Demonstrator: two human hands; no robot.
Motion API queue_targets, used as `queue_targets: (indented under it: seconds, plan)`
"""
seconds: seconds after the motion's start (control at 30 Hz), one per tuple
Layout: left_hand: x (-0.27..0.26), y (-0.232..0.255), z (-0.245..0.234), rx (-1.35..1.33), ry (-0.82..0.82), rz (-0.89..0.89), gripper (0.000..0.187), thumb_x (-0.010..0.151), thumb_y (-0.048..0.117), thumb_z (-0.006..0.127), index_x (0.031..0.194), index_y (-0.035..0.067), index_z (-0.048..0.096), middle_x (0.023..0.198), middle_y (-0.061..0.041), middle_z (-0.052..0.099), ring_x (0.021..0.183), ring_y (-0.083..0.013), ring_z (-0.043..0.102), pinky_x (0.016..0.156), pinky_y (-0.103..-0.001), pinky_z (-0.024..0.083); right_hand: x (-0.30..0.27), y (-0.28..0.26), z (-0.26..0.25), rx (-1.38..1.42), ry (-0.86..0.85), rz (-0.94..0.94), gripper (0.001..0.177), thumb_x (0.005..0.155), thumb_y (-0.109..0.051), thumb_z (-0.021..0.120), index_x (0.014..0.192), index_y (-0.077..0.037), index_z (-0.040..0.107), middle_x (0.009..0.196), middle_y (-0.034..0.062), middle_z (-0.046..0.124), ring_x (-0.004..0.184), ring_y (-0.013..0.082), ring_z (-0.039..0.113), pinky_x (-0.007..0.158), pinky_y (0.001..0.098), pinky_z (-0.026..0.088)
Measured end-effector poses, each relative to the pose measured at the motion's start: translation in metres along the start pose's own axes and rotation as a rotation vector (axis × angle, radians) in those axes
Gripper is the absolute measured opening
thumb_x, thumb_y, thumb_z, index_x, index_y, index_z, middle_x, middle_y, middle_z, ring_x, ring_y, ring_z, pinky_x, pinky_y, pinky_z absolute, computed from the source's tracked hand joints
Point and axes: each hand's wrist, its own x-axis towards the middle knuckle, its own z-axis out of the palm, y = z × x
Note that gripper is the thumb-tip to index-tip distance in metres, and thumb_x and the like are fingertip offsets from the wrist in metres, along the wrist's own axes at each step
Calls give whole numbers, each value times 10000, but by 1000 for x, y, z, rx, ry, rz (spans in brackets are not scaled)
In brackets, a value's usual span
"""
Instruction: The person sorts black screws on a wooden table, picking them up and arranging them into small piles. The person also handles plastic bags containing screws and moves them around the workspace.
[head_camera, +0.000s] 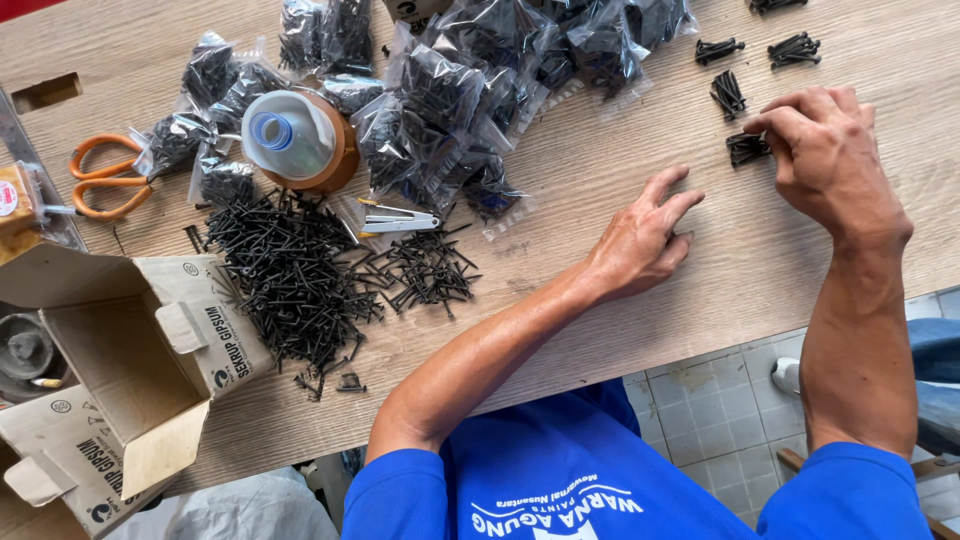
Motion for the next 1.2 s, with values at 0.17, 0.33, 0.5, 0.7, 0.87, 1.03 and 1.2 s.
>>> queue_targets:
  seconds: [0.17, 0.33, 0.5, 0.7, 0.87, 1.03, 1.2]
  plan:
    - [-7, 9, -9, 0, -6, -6, 577, 895, 184, 663, 1449, 93, 530, 1663, -217, 388, 1189, -388, 717, 928, -540, 615, 2, -10, -11, 29, 7, 24, 203, 1205, -61, 683, 1288, -170, 832, 1344, 78, 744, 1264, 379, 605, 986, 533, 458]
    - [-60, 60, -70, -9, -33, -91, 492, 981, 190, 613, 1441, 43, 522, 1593, -272, 447, 896, -415, 748, 816, -613, 601, 18, -82, -20, 76, 47, -78, 152, 1195, -73, 740, 1311, -57, 838, 1208, 169, 760, 1121, 312, 616, 983, 446, 486]
    - [-152, 60, -148, 527, 60, 86, 388, 947, 135, 648, 1334, 112, 661, 1200, -112, 677, 1119, -336, 761, 884, -399, 639, 21, -213, 10, 641, -145, -391, 246, 861, -30, 748, 1092, -79, 677, 1102, 156, 661, 1064, 403, 712, 918, 474, 605]
    - [-206, 55, -229, 622, 288, -35, 369, 886, 78, 765, 1253, 78, 720, 1149, -107, 663, 1043, -316, 690, 872, -412, 609, 51, -301, 8, 599, 40, -463, 536, 885, -336, 840, 1328, -107, 643, 1132, 140, 574, 938, 298, 642, 813, 449, 593]
    - [-211, 38, -226, 693, 301, 11, 410, 885, 116, 793, 1284, 76, 706, 1218, -127, 656, 1047, -340, 683, 854, -440, 620, 46, -316, 42, 590, 34, -407, 358, 929, -176, 770, 1260, -78, 678, 1030, 116, 584, 974, 329, 673, 861, 424, 592]
    - [-210, 28, -223, 742, 330, 51, 348, 901, 103, 791, 1236, 56, 711, 1200, -144, 659, 1023, -348, 679, 815, -428, 604, 38, -296, 28, 691, 65, -326, 293, 932, -22, 738, 1224, -21, 720, 1006, 150, 650, 974, 358, 712, 879, 446, 608]
    - [-197, 49, -221, 752, 345, 46, 277, 921, 71, 754, 1195, 45, 724, 1188, -160, 650, 1000, -332, 660, 752, -411, 560, 20, -267, 21, 737, 68, -223, 270, 987, -61, 743, 1256, -52, 762, 1055, 124, 733, 982, 324, 732, 888, 441, 605]
